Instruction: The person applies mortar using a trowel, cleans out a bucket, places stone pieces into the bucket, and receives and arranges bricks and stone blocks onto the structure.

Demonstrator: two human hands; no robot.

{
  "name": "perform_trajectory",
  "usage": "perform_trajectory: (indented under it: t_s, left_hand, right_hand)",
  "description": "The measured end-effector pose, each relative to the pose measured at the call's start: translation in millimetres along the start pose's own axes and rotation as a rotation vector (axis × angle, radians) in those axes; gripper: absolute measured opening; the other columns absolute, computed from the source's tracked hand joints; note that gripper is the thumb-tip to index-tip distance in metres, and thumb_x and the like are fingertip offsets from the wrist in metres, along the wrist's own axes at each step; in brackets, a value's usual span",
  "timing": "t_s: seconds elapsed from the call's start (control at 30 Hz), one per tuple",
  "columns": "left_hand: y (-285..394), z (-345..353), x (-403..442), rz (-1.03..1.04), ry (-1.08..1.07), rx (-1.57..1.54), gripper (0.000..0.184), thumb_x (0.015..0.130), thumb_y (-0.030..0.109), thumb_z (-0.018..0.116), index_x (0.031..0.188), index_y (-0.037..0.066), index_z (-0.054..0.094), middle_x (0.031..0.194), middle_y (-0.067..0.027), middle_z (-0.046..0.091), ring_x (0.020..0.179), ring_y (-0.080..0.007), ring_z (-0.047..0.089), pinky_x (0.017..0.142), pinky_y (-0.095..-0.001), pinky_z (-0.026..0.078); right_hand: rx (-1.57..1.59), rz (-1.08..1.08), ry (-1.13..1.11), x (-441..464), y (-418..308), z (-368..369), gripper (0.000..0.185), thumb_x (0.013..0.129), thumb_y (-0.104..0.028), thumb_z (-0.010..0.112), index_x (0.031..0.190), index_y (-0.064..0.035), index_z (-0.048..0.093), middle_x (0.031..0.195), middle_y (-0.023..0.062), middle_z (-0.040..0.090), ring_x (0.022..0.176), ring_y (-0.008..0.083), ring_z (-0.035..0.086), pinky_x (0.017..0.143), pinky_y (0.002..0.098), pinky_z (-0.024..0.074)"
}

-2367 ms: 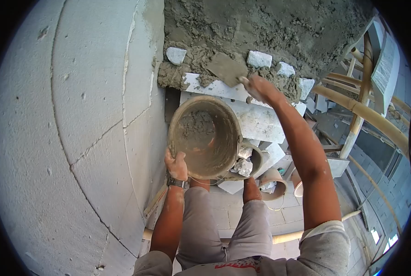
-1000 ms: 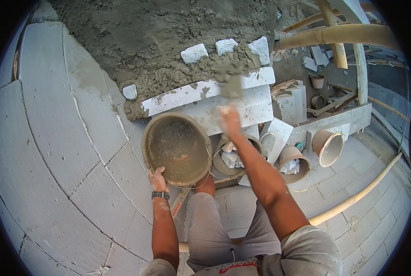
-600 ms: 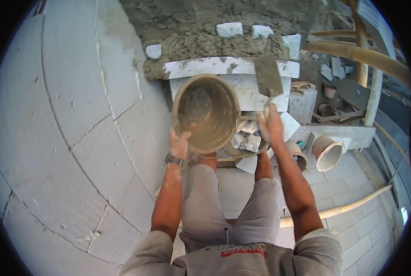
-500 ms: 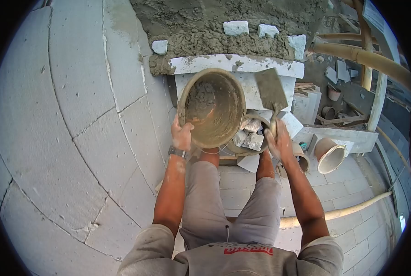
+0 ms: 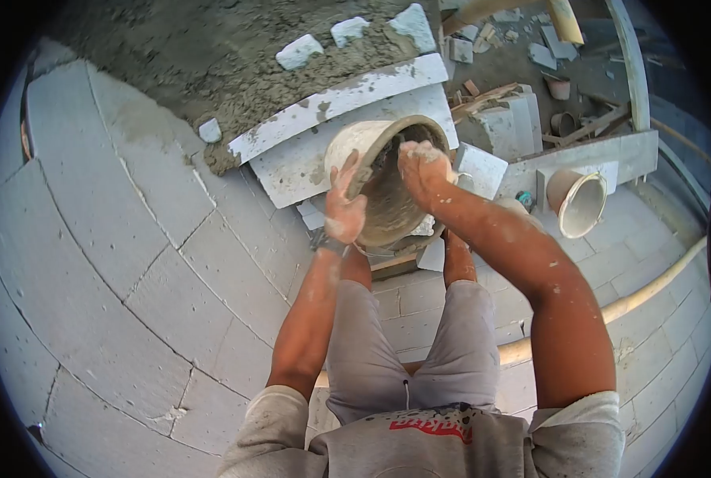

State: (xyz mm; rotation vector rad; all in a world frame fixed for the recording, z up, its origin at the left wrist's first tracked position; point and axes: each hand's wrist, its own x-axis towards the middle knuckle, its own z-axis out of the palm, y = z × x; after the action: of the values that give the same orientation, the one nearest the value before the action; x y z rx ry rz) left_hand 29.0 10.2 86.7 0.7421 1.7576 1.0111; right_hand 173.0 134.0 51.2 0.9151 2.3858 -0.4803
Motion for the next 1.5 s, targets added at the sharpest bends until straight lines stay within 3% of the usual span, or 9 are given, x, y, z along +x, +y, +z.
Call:
perform_trajectory:
  t_s: [0.33, 0.53, 0.63, 0.8, 1.0, 1.13, 1.27, 1.37, 1.5]
  left_hand:
    - [6.8, 11.6, 26.2, 0.15, -0.205, 0.151, 0.076, 0.068, -0.01, 0.046, 0.14, 0.009, 0.058, 0.149, -0.0115, 0.054, 0.145, -0.0239, 0.042, 0.127, -0.0459, 0.003]
    - [3.2, -4.4, 40.1, 0.063, -0.215, 0.094, 0.074, 0.069, -0.008, 0.046, 0.141, 0.008, 0.057, 0.146, -0.0095, 0.057, 0.142, -0.022, 0.047, 0.128, -0.0444, 0.006]
    - [-15.3, -14.8, 43.7, -0.088, -0.191, 0.016, 0.067, 0.075, -0.005, 0.049, 0.141, -0.001, 0.054, 0.141, -0.0145, 0.061, 0.135, -0.0203, 0.052, 0.124, -0.0378, 0.02]
    - [-50.9, -36.3, 28.1, -0.281, -0.09, -0.002, 0.062, 0.078, -0.003, 0.053, 0.14, -0.008, 0.052, 0.133, -0.0162, 0.064, 0.123, -0.0183, 0.058, 0.108, -0.031, 0.041]
    - [-55.3, -31.3, 9.2, -0.338, 0.085, -0.283, 0.062, 0.078, -0.005, 0.053, 0.14, -0.007, 0.053, 0.124, -0.0088, 0.066, 0.109, -0.0152, 0.062, 0.099, -0.0265, 0.047]
    - [-50.4, -20.6, 6.7, -0.31, 0.073, -0.16, 0.06, 0.078, -0.003, 0.053, 0.138, -0.006, 0.056, 0.13, -0.0154, 0.065, 0.126, -0.0214, 0.057, 0.107, -0.0296, 0.041]
    - [-25.6, -2.9, 16.8, -0.153, -0.003, -0.033, 0.066, 0.076, -0.004, 0.049, 0.141, -0.002, 0.054, 0.145, -0.0174, 0.056, 0.147, -0.024, 0.038, 0.123, -0.036, 0.02]
    - [-13.5, 3.9, 22.9, -0.029, -0.049, -0.056, 0.075, 0.071, -0.009, 0.046, 0.145, 0.002, 0.051, 0.15, -0.01, 0.053, 0.147, -0.0206, 0.038, 0.127, -0.0441, 0.004]
    - [1.4, 12.4, 29.6, 0.04, -0.1, 0.031, 0.073, 0.073, -0.008, 0.046, 0.144, 0.003, 0.052, 0.151, -0.0099, 0.052, 0.146, -0.0212, 0.04, 0.127, -0.0433, 0.004]
  right_hand:
    - [0.429, 0.143, -0.356, -46.9, -62.9, 54.4, 0.026, 0.098, -0.017, 0.049, 0.105, -0.006, 0.071, 0.102, 0.0187, 0.073, 0.099, 0.0325, 0.072, 0.084, 0.0459, 0.057]
    - [0.409, 0.054, -0.197, 0.4, 24.5, -24.6, 0.023, 0.091, -0.015, 0.059, 0.109, -0.004, 0.07, 0.105, 0.0162, 0.074, 0.086, 0.0324, 0.075, 0.066, 0.0399, 0.0598]
    - [0.226, -0.039, -0.206, 9.6, -28.1, -14.9, 0.029, 0.09, -0.018, 0.062, 0.11, -0.0015, 0.074, 0.095, 0.0087, 0.077, 0.084, 0.0265, 0.076, 0.062, 0.0401, 0.0602]
    - [-0.31, -0.104, -0.35, -34.5, -112.3, 34.2, 0.053, 0.084, -0.02, 0.07, 0.131, 0.0024, 0.063, 0.114, 0.0224, 0.069, 0.08, 0.033, 0.072, 0.044, 0.0436, 0.0551]
    - [-0.061, -0.3, -0.567, 2.5, -35.9, -6.9, 0.035, 0.08, -0.017, 0.074, 0.112, -0.0062, 0.074, 0.104, 0.0123, 0.074, 0.082, 0.0279, 0.074, 0.052, 0.0417, 0.0587]
    - [-0.074, -0.055, -0.27, 17.2, -14.3, -1.1, 0.021, 0.076, -0.015, 0.076, 0.097, -0.0137, 0.08, 0.092, -0.0002, 0.076, 0.074, 0.0221, 0.074, 0.047, 0.0422, 0.0576]
    - [-0.029, -0.027, -0.632, 1.8, -65.1, 24.5, 0.014, 0.074, -0.012, 0.075, 0.088, -0.0118, 0.08, 0.096, 0.0084, 0.076, 0.086, 0.0276, 0.074, 0.058, 0.0395, 0.0597]
    - [0.008, -0.122, -0.536, -35.3, -71.5, 53.7, 0.014, 0.079, -0.014, 0.071, 0.09, -0.0112, 0.08, 0.092, 0.0087, 0.076, 0.08, 0.0263, 0.074, 0.056, 0.0415, 0.0596]
    - [0.139, -0.161, -0.284, -24.8, -21.5, 16.2, 0.017, 0.082, -0.015, 0.069, 0.094, -0.0095, 0.079, 0.1, 0.0106, 0.076, 0.087, 0.0225, 0.074, 0.06, 0.0426, 0.0611]
